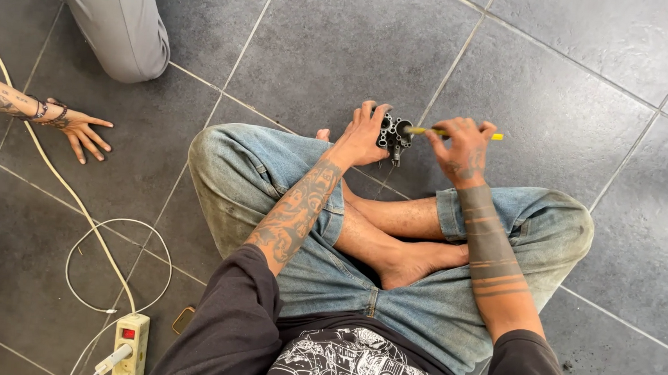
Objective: The person sits on the floor and uses a yellow-handled brush to scrub the interior and exterior surfaces of a small metal engine part. They rotate the part to access different areas and continue scrubbing while another person sits nearby.
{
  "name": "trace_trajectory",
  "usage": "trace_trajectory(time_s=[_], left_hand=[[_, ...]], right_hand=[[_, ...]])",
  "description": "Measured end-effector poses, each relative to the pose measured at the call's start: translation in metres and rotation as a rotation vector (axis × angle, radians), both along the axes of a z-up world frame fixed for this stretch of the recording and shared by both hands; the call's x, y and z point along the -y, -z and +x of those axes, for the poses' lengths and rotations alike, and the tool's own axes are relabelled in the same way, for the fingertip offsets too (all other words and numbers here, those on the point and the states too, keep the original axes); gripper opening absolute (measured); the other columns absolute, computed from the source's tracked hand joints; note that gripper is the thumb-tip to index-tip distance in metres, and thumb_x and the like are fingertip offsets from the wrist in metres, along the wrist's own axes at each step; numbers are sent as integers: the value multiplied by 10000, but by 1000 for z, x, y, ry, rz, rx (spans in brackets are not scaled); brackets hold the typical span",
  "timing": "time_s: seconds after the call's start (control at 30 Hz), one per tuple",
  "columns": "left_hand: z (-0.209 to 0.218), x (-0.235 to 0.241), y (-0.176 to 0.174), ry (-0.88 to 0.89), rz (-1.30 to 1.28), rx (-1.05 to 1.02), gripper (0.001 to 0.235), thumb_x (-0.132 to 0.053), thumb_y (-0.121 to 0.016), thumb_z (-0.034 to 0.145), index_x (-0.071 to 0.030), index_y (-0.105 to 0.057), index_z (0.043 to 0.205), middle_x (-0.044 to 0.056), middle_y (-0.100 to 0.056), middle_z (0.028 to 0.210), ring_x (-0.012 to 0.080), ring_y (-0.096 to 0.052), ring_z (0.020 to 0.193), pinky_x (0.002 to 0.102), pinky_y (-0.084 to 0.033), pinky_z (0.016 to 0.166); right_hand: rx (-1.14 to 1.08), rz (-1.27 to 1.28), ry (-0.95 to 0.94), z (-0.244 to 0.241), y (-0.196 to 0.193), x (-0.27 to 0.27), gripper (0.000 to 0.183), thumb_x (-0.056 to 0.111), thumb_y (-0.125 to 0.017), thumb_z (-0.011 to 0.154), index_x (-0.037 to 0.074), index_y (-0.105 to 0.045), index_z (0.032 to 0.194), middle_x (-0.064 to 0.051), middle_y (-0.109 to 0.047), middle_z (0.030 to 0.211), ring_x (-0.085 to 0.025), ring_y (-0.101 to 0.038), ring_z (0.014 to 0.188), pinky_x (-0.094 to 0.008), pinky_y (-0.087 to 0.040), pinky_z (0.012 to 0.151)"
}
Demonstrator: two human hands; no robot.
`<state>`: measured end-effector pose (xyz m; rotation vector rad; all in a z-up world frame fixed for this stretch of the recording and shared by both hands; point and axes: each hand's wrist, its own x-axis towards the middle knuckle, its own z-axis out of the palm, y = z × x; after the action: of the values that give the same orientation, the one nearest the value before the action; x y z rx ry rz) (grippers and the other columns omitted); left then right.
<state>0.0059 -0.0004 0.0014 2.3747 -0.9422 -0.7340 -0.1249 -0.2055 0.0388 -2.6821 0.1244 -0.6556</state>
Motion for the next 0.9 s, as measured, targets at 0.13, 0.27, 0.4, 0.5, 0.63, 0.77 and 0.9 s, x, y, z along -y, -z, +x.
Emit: trace_trajectory(time_s=[0.13, 0.27, 0.4, 0.5, 0.63, 0.77, 0.9], left_hand=[[-2, -3, -14, -1, -111, -37, 945, -131, -781, 724, -124, -277, 1524, 178, -344, 1427, 452, -469, 1312, 525, -532, 969], [-2, 2, -11, 17, -124, -36, 984, -69, -740, 689, -126, -261, 1546, 175, -351, 1473, 480, -478, 1304, 578, -530, 989], [3, 3, -12, 1, -134, -46, 959, 43, -710, 677, -74, -299, 1536, 195, -399, 1486, 515, -528, 1286, 597, -562, 1005], [2, 3, 0, -17, -172, -44, 901, 58, -663, 685, -99, -325, 1505, 159, -395, 1520, 463, -551, 1265, 562, -550, 979], [-1, -1, -25, -13, -152, -125, 875, 133, -598, 731, -138, -298, 1507, 100, -345, 1512, 355, -544, 1255, 483, -568, 816], [0, 2, -10, -45, -153, -79, 856, 118, -595, 743, -168, -312, 1498, 81, -405, 1435, 340, -588, 1200, 490, -562, 778], [1, 5, -1, -45, -136, -58, 885, 123, -599, 736, -163, -300, 1517, 109, -478, 1304, 336, -615, 1127, 467, -554, 763]], right_hand=[[-31, -9, -20, 4, 7, -2, 166, 344, -807, 957, 208, -711, 951, 10, -628, 783, -194, -608, 788, -424, -307, 898], [-32, 7, 46, -7, 10, 12, 164, 340, -796, 1007, 201, -715, 975, 19, -627, 781, -187, -606, 780, -413, -304, 885], [-67, 20, -78, -3, 20, 9, 171, 350, -803, 1021, 202, -720, 1035, -13, -677, 902, -222, -647, 900, -416, -309, 916], [-102, -63, 1, -6, 38, 22, 156, 371, -797, 1057, 228, -744, 1027, 34, -730, 980, -191, -676, 962, -424, -278, 916], [-134, -68, -21, -13, 23, 6, 208, 399, -763, 1112, 227, -761, 995, 32, -737, 985, -187, -650, 948, -430, -239, 996], [-122, -101, -17, -11, 37, 15, 157, 380, -791, 1090, 243, -781, 1014, 44, -748, 998, -160, -662, 940, -424, -243, 995], [-166, -82, 37, -15, 35, 15, 215, 394, -771, 1120, 215, -775, 1000, 41, -746, 995, -185, -656, 952, -440, -247, 967]])
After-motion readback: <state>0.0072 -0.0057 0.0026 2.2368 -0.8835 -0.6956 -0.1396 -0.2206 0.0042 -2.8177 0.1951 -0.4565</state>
